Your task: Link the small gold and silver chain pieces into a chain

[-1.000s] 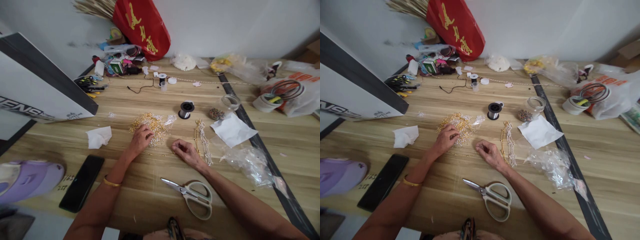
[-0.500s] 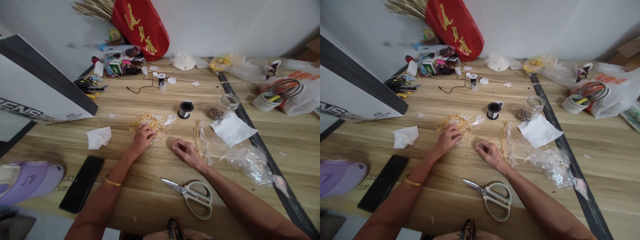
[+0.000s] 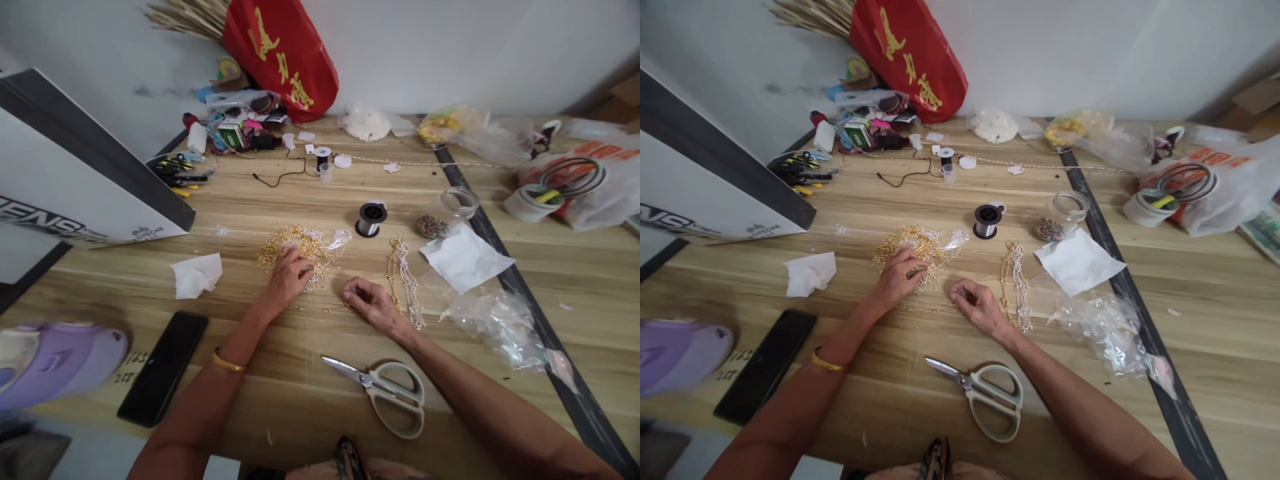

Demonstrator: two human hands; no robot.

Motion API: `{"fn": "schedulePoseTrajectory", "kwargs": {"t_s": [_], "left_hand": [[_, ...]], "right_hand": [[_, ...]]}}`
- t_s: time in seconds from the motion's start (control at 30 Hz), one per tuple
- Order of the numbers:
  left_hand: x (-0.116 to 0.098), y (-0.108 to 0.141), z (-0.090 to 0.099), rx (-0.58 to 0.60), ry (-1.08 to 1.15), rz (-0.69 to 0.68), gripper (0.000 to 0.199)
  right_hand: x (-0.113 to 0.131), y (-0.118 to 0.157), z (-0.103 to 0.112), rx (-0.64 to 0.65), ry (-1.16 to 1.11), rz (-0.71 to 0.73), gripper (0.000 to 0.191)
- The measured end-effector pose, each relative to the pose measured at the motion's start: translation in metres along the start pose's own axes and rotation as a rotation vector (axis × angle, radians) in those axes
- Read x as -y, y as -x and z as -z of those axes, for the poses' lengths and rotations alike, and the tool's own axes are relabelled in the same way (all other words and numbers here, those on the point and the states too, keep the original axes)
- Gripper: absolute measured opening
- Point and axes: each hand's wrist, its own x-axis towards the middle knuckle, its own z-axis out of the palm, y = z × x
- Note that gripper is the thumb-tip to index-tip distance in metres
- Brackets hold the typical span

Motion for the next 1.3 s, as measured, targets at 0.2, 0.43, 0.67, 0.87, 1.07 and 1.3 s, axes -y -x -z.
{"fn": "schedulePoseTrajectory", "kwargs": {"t_s": [0.2, 0.43, 0.67, 0.87, 1.07, 1.3], "left_hand": [[0.0002, 0.0007, -0.0007, 0.026, 0.007, -0.029, 0.009], [0.0017, 0.0038, 0.0032, 0.001, 0.028, 0.009, 0.007], [-0.0011, 0.0018, 0.0026, 0.040, 0.046, 0.019, 0.008], [0.0002, 0.0023, 0.0057, 0.014, 0.035, 0.052, 0.008], [0.0032, 0.0037, 0.0042, 0.013, 0.045, 0.070, 0.009], [0.0018, 0.0009, 0.0027, 0.034, 0.020, 0.022, 0.010]], "right_hand": [[-0.0015, -0.0003, -0.0007, -0.003, 0.007, -0.011, 0.022], [0.0004, 0.0000, -0.0002, -0.006, 0.020, -0.002, 0.023], [-0.0010, -0.0004, -0.0007, 0.002, -0.010, 0.003, 0.027], [-0.0016, -0.0004, -0.0006, -0.001, 0.001, 0.005, 0.025], [-0.0016, -0.0007, -0.0007, 0.000, 0.001, 0.005, 0.024], [-0.0031, -0.0004, -0.0006, 0.002, -0.004, 0.011, 0.025]]}}
